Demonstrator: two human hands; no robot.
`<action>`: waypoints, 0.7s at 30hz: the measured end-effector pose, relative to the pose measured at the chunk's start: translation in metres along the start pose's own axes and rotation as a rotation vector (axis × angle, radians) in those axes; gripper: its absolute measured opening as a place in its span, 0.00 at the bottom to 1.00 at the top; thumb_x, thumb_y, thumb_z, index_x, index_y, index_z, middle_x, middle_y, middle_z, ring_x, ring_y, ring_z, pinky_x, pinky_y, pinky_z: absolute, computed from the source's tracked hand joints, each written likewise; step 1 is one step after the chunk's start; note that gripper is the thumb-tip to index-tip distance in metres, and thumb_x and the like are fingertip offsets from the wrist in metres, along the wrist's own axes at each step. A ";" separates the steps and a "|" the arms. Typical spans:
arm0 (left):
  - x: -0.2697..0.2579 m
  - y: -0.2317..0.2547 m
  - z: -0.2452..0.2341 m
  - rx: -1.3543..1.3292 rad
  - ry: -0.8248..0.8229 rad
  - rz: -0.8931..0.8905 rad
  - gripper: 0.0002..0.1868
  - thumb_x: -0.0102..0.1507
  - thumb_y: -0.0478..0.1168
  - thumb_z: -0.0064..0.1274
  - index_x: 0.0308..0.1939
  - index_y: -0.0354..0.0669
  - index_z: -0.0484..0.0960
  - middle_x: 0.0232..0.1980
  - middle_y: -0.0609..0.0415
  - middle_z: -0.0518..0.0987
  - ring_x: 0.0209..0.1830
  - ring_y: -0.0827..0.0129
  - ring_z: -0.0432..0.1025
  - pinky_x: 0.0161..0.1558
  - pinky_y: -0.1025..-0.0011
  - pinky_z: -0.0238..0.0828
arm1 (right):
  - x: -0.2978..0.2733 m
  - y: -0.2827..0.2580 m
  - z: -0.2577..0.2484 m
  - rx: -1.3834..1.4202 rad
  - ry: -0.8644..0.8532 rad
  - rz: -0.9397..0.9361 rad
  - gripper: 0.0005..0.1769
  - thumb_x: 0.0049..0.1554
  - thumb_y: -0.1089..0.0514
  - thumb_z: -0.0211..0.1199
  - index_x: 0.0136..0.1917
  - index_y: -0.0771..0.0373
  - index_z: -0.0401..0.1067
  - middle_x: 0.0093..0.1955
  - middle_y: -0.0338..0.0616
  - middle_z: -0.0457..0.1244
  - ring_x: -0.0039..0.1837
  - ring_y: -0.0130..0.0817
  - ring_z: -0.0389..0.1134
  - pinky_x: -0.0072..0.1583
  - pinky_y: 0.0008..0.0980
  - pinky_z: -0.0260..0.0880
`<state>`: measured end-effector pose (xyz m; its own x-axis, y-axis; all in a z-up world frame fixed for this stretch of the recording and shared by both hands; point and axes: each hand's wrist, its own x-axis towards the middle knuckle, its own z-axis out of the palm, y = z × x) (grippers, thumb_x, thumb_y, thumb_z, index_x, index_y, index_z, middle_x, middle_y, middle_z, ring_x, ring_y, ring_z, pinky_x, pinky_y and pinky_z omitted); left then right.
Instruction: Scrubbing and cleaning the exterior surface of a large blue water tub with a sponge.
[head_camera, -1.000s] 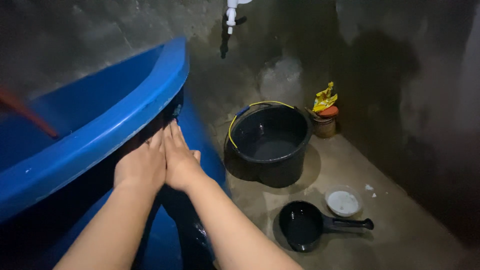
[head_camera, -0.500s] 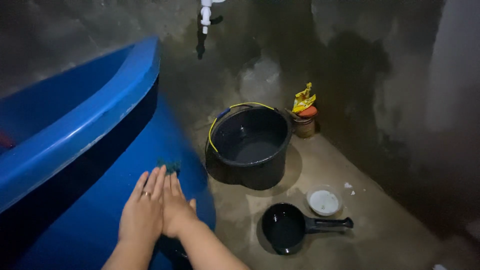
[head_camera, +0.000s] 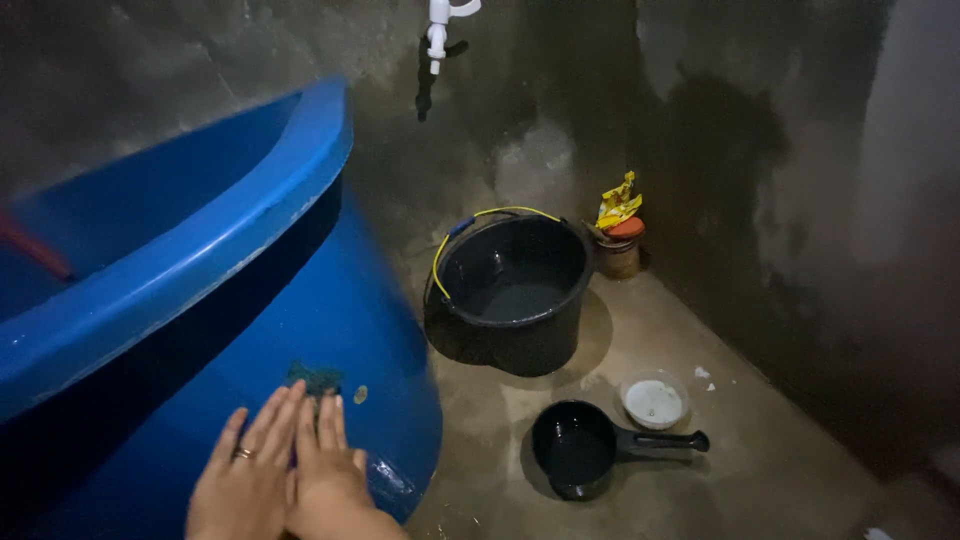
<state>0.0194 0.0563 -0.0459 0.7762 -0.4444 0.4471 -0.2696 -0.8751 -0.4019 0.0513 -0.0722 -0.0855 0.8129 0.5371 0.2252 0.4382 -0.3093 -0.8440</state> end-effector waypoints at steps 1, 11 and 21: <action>0.010 0.000 -0.016 0.004 -0.003 -0.001 0.42 0.62 0.48 0.36 0.81 0.41 0.50 0.84 0.56 0.41 0.83 0.68 0.35 0.78 0.53 0.26 | 0.001 -0.008 -0.006 0.003 -0.002 -0.002 0.55 0.62 0.55 0.56 0.87 0.64 0.22 0.89 0.65 0.20 0.88 0.58 0.20 0.73 0.72 0.42; 0.087 0.031 -0.098 0.766 -0.438 -0.017 0.40 0.66 0.51 0.32 0.82 0.45 0.47 0.87 0.50 0.38 0.85 0.59 0.32 0.74 0.57 0.31 | 0.019 -0.047 -0.067 -0.042 0.236 -0.064 0.57 0.53 0.60 0.60 0.85 0.64 0.29 0.88 0.62 0.26 0.88 0.53 0.27 0.71 0.61 0.49; 0.091 0.046 -0.050 0.767 -0.541 0.029 0.39 0.66 0.50 0.32 0.80 0.44 0.45 0.88 0.50 0.35 0.83 0.62 0.31 0.75 0.56 0.29 | 0.023 -0.007 -0.068 -0.062 0.068 0.137 0.62 0.54 0.57 0.63 0.85 0.57 0.22 0.89 0.52 0.20 0.88 0.46 0.23 0.73 0.64 0.45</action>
<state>0.0487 -0.0344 0.0164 0.9865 -0.1463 0.0741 0.0069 -0.4142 -0.9102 0.0927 -0.1110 -0.0410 0.8901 0.4325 0.1439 0.3422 -0.4253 -0.8379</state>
